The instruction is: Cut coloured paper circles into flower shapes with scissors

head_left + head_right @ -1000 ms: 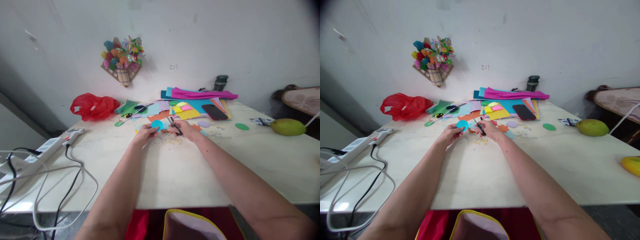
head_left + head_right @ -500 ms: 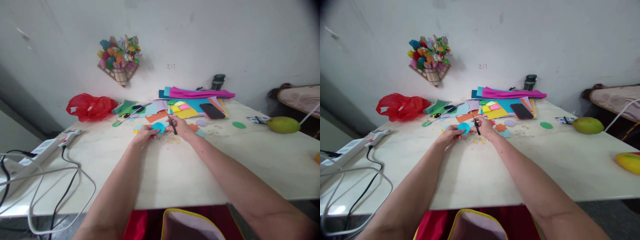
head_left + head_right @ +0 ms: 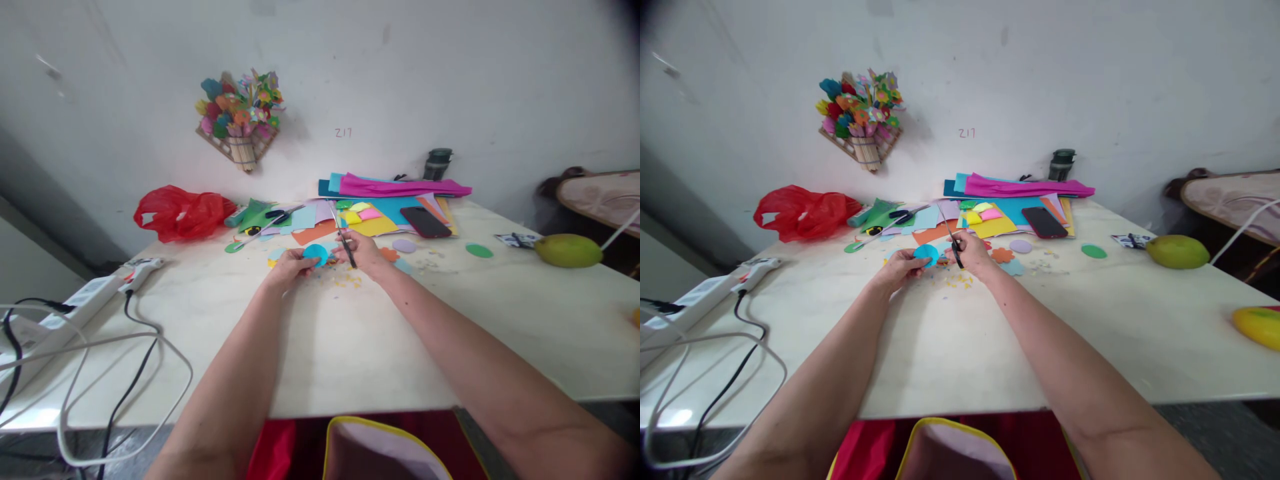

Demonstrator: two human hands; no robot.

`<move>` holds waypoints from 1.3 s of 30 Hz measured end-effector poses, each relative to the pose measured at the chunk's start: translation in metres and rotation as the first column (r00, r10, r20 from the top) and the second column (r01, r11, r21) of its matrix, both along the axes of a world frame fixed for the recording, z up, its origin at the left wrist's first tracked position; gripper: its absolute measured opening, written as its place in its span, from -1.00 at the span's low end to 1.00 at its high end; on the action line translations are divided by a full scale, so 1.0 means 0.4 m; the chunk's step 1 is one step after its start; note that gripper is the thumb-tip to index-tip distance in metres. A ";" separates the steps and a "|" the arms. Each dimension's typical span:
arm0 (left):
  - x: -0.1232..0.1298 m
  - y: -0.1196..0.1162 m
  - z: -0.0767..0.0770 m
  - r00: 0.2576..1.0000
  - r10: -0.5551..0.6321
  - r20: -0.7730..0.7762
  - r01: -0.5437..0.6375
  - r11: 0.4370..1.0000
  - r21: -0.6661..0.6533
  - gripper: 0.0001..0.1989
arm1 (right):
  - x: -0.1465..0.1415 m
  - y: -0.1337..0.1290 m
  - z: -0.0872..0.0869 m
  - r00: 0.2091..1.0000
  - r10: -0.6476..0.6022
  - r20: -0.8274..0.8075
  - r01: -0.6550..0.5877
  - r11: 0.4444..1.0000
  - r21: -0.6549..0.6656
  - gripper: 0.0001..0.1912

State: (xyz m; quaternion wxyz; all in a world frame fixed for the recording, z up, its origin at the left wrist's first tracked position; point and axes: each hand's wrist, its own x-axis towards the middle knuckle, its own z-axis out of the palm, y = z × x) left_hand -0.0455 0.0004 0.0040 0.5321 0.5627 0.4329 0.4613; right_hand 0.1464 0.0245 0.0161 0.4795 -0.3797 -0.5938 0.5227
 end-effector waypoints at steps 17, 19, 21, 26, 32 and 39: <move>0.000 0.000 0.002 0.996 0.014 -0.090 -0.010 0.999 0.040 -0.74 | -0.003 0.019 -0.022 0.994 -0.036 0.106 0.027 0.996 0.089 -0.64; 0.000 -0.002 0.005 0.996 0.014 -0.085 -0.011 0.999 0.042 -0.74 | -0.001 0.016 -0.020 0.992 -0.033 0.123 0.026 0.998 0.059 -0.66; 0.000 -0.004 0.007 0.996 0.000 -0.092 0.004 0.999 0.043 -0.74 | -0.001 0.009 -0.016 0.994 -0.020 0.105 0.016 0.999 0.041 -0.66; 0.008 -0.007 0.008 0.988 -0.065 -0.137 0.068 0.997 0.020 -0.76 | -0.009 -0.009 -0.007 0.998 0.054 0.027 -0.055 0.998 0.029 -0.59; 0.018 -0.009 0.009 0.997 -0.056 -0.058 0.055 0.998 -0.013 -0.75 | -0.017 -0.007 -0.015 0.998 0.036 0.057 -0.041 0.995 0.093 -0.62; 0.010 -0.005 0.006 0.990 0.043 0.133 -0.042 0.999 -0.005 -0.69 | -0.011 -0.022 0.005 0.998 0.010 0.068 -0.011 1.000 0.024 -0.58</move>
